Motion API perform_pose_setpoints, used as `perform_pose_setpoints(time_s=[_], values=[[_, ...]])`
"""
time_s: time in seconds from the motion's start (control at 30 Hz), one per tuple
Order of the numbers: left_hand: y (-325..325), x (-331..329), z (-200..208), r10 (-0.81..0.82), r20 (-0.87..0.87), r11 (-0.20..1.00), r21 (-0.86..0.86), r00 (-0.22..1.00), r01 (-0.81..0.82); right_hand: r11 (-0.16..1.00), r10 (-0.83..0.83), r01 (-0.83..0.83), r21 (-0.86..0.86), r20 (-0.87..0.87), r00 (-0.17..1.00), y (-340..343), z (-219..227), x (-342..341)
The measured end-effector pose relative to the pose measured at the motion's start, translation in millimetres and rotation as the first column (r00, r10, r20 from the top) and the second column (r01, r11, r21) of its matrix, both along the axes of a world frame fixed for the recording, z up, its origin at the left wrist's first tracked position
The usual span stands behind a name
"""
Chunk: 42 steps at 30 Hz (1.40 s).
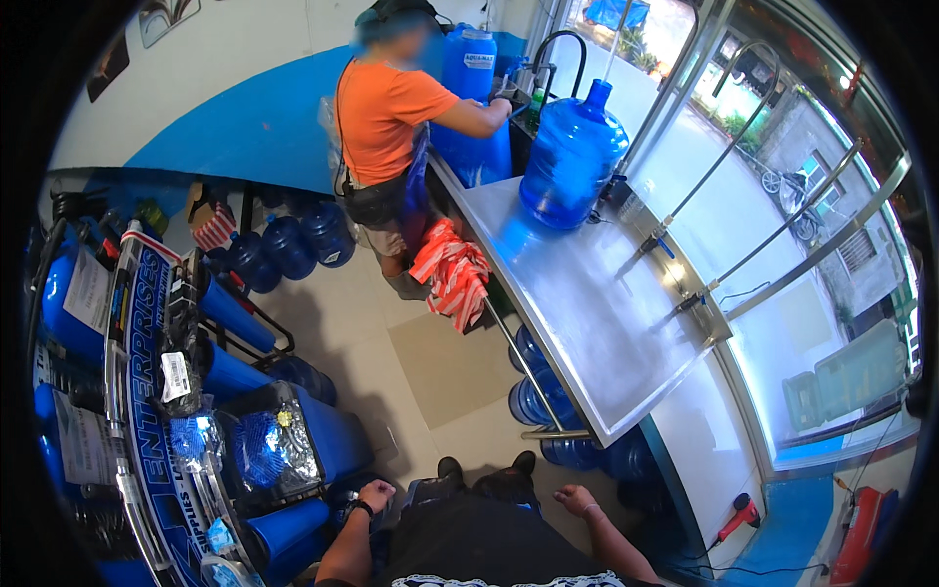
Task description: The person picks up large blue water bottles from a corner and places them on the floor in a row. The person then mops the floor with a mop and bucket, and finally handles white cylindrical rolls near a sink.
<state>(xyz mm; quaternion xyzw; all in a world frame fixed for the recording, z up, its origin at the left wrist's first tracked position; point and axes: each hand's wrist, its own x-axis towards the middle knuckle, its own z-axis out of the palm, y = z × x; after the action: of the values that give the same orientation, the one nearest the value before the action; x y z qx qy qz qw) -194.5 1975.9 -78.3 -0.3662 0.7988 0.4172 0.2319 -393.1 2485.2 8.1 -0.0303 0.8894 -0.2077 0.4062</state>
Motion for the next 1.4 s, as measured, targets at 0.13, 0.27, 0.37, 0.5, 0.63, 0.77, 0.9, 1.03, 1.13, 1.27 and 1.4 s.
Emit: perform_pose_setpoints(time_s=[0.13,0.27,0.37,0.5,0.63,0.77,0.9,1.03,1.13,1.27,1.4], values=[[1,-21,-4,-0.034,-0.032,0.999,0.027,0.999,0.035,0.998,-0.058,0.058,-0.003,0.008,0.998,13,-4,15],[3,-41,-7,-0.077,-0.039,0.996,0.047,0.996,0.078,0.997,-0.065,0.064,0.052,0.019,0.998,21,-6,34],[6,-53,-10,-0.180,-0.040,0.983,0.018,0.983,0.180,0.989,-0.127,0.124,0.079,0.036,0.991,25,-7,49],[10,-69,-15,-0.265,-0.026,0.962,0.063,0.964,0.266,0.965,-0.262,0.261,0.013,0.045,0.964,31,-9,74],[5,-90,-24,-0.436,-0.058,0.899,0.017,0.898,0.438,0.938,-0.346,0.346,-0.002,0.017,0.938,39,-14,103],[1,-119,-32,-0.464,-0.120,0.876,0.081,0.878,0.475,0.892,-0.451,0.451,-0.011,-0.002,0.892,53,-19,127],[4,-151,-36,-0.535,-0.253,0.824,0.054,0.806,0.564,0.838,-0.544,0.545,-0.027,0.038,0.838,70,-28,146],[23,-169,-35,-0.481,-0.216,0.845,0.146,0.850,0.515,0.815,-0.576,0.578,-0.035,0.054,0.816,89,-40,162],[49,-177,-32,-0.498,-0.139,0.830,0.211,0.856,0.517,0.761,-0.640,0.640,-0.106,0.039,0.767,104,-46,176],[95,-175,-26,-0.630,-0.116,0.757,0.129,0.768,0.640,0.780,-0.619,0.621,-0.079,0.053,0.783,136,-50,196],[142,-165,-10,-0.725,0.001,0.689,0.007,0.689,0.724,0.775,-0.625,0.630,-0.046,0.086,0.776,177,-61,219]])
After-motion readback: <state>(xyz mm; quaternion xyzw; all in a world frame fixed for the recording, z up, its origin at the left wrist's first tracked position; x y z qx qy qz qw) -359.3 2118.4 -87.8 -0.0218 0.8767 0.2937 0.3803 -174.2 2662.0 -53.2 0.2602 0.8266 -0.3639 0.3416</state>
